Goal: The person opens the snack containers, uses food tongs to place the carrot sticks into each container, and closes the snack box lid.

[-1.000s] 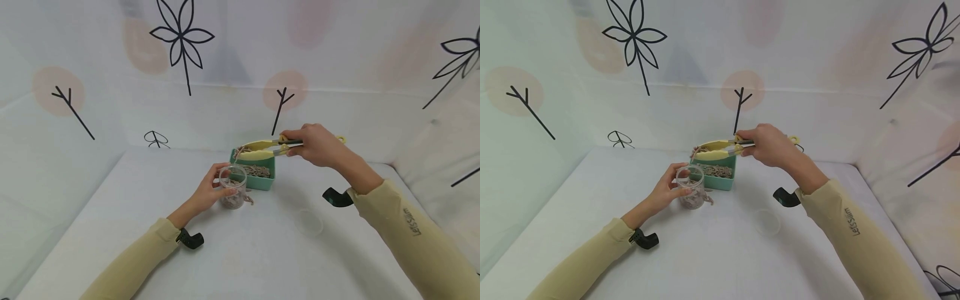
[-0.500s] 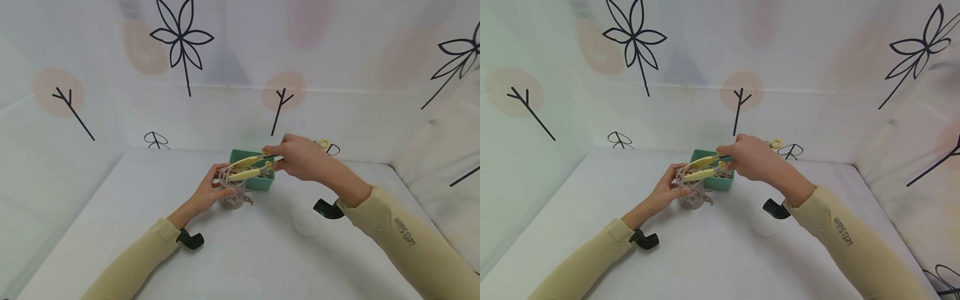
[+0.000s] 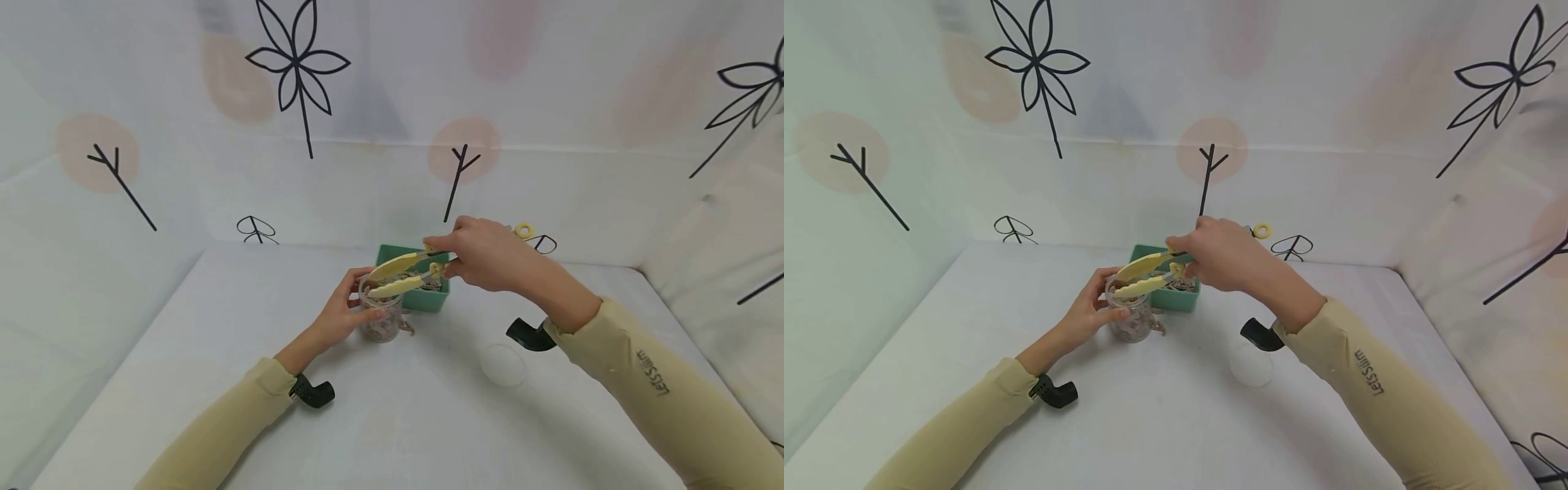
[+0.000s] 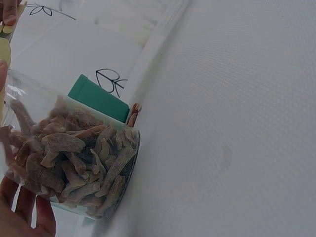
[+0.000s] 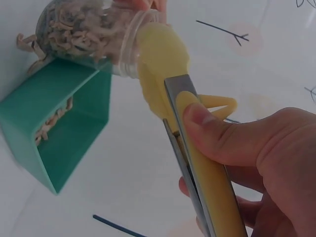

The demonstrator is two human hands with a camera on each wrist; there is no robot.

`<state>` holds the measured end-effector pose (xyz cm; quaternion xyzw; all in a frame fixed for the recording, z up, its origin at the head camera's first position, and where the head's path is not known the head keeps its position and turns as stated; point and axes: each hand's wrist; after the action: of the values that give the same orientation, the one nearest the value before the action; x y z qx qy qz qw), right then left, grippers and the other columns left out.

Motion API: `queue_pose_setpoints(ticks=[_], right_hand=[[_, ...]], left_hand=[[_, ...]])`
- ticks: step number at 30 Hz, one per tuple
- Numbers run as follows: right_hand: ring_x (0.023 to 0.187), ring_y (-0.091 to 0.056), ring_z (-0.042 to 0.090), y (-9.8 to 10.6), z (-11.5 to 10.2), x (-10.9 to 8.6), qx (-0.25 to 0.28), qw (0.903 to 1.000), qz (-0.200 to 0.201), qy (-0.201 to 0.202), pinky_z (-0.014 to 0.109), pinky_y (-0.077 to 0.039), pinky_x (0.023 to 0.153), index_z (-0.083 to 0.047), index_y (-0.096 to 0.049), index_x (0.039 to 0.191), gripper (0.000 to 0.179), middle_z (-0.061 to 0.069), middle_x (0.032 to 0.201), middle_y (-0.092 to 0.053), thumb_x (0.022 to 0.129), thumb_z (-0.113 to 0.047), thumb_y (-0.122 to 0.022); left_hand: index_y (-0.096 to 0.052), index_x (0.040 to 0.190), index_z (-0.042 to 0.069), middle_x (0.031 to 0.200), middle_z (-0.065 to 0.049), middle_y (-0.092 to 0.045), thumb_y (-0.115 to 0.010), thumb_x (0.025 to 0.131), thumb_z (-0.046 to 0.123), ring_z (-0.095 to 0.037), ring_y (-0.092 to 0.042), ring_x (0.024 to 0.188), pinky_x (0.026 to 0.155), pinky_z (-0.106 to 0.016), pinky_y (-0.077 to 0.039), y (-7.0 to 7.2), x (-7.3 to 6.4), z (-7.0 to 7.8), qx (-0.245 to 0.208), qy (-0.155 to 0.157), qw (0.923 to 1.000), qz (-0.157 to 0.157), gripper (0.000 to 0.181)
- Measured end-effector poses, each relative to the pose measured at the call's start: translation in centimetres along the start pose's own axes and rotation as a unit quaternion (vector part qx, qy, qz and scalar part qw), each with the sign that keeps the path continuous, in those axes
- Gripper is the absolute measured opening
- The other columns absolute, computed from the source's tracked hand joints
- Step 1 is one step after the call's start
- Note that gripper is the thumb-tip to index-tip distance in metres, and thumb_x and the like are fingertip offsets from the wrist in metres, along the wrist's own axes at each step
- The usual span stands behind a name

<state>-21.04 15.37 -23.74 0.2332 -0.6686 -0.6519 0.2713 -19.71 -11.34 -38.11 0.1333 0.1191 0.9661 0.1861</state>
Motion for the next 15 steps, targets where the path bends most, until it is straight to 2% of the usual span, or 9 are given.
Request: queue_pose_setpoints(ticks=[6,13,15], right_hand=[[0.092,-0.059,0.026,0.5,0.2,0.0,0.002,0.9999,-0.004,-0.01,0.037,-0.051,0.065,-0.015,-0.064,0.136,0.055,0.01,0.104,-0.065,0.084,-0.018,-0.082],[0.09,-0.058,0.024,0.8,1.8,-0.7,0.035,0.9981,-0.008,-0.051,0.036,-0.048,0.065,-0.014,-0.06,0.14,0.056,0.011,0.104,-0.063,0.088,-0.021,-0.079],[0.091,-0.057,0.024,0.8,2.5,-0.9,0.045,0.9967,-0.006,-0.068,0.036,-0.047,0.065,-0.013,-0.059,0.14,0.057,0.01,0.103,-0.063,0.088,-0.021,-0.079]], left_hand=[[-0.036,0.147,0.003,0.134,-0.024,-0.048,-0.073,0.09,0.003,-0.033,-0.044,0.122,0.103,-0.053,-0.039,0.0,0.0,0.1,-0.001,-0.003,1.0,0.0,0.067],[-0.035,0.146,0.003,0.133,-0.024,-0.048,-0.072,0.09,0.002,-0.036,-0.045,0.122,0.102,-0.055,-0.039,0.0,-0.1,0.0,-0.005,-0.014,0.9999,0.0,0.067],[-0.035,0.147,0.003,0.134,-0.026,-0.047,-0.072,0.09,0.002,-0.038,-0.044,0.123,0.102,-0.056,-0.038,0.1,0.2,-0.6,-0.006,-0.011,0.9999,-0.002,0.068]])
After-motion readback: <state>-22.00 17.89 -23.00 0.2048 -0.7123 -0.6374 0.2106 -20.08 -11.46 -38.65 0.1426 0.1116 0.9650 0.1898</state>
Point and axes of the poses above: each hand's wrist, its own x-axis towards the middle knuckle, its own y-axis out of the back of the hand, z = x × y
